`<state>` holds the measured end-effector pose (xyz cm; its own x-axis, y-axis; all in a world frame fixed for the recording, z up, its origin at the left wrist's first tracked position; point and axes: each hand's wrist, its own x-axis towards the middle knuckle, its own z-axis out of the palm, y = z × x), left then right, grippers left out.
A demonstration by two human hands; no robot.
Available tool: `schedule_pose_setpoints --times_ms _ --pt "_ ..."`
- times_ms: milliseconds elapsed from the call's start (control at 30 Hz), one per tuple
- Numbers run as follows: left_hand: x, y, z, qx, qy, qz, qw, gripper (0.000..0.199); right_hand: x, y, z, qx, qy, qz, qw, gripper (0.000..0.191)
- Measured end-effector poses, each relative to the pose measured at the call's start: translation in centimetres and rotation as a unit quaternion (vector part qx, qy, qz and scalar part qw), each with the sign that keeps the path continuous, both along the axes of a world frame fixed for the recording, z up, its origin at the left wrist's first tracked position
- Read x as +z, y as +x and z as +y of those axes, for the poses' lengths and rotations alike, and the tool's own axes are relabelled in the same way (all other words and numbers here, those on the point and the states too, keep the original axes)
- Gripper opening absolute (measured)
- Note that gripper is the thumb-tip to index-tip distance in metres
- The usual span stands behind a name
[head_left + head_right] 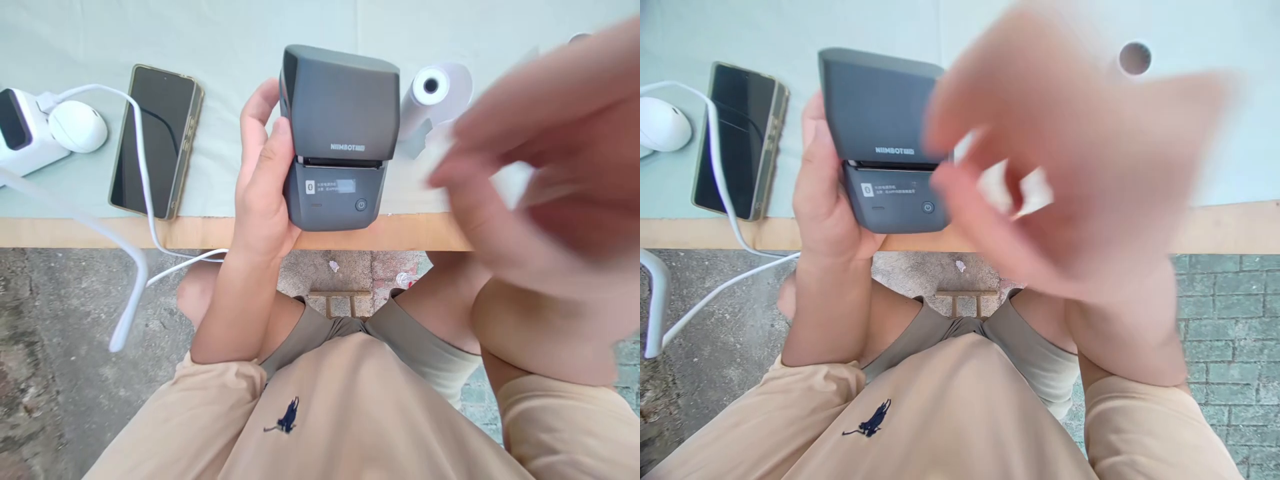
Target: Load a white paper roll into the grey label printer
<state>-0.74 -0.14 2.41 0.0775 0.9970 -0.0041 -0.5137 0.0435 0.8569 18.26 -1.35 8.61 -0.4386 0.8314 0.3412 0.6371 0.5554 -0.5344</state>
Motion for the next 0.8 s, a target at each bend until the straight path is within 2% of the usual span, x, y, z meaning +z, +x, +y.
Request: schedule_pose_setpoints --times_ms 33,133,267,333,433,533,600,700,800 --pt "0.1 0.0 0.0 0.001 -0.003 0.006 1.0 0.021 0.2 -0.8 -0.2 0.01 0.008 -0.028 1.0 0.015" --pt "0.2 0.0 0.0 0.003 -0.011 0.023 1.0 0.021 0.5 -2.0 -0.2 0.032 0.027 -0.092 0.995 0.017" --pt "0.0 0.0 0.2 0.003 -0.023 0.011 1.0 0.021 1.3 -1.9 0.3 0.032 0.018 -0.082 0.996 0.023" --pt "-0.2 0.0 0.3 -0.003 -0.022 0.011 1.0 0.022 1.5 -1.4 0.6 -0.002 0.003 -0.061 0.998 0.029" --pt "-0.4 -0.2 0.4 -0.012 -0.016 0.015 1.0 0.023 1.0 -0.6 1.6 -0.114 0.012 -0.046 0.992 0.032" --pt "-0.3 -0.4 0.5 -0.011 -0.024 0.012 1.0 0.021 -0.1 -0.1 2.6 -0.195 0.031 -0.108 0.974 0.039" --pt "-0.1 -0.5 0.6 -0.015 -0.033 0.009 0.999 0.021 -0.9 -0.4 3.1 -0.225 0.01 -0.156 0.962 0.047" --pt "0.0 -0.5 0.6 -0.023 -0.031 -0.001 0.999 0.02 -1.9 -1.1 3.7 -0.258 -0.06 -0.173 0.949 0.057" --pt "0.0 -0.4 0.5 -0.02 -0.029 -0.001 0.999 0.021 -2.6 -1.4 4.3 -0.265 -0.109 -0.172 0.942 0.051"
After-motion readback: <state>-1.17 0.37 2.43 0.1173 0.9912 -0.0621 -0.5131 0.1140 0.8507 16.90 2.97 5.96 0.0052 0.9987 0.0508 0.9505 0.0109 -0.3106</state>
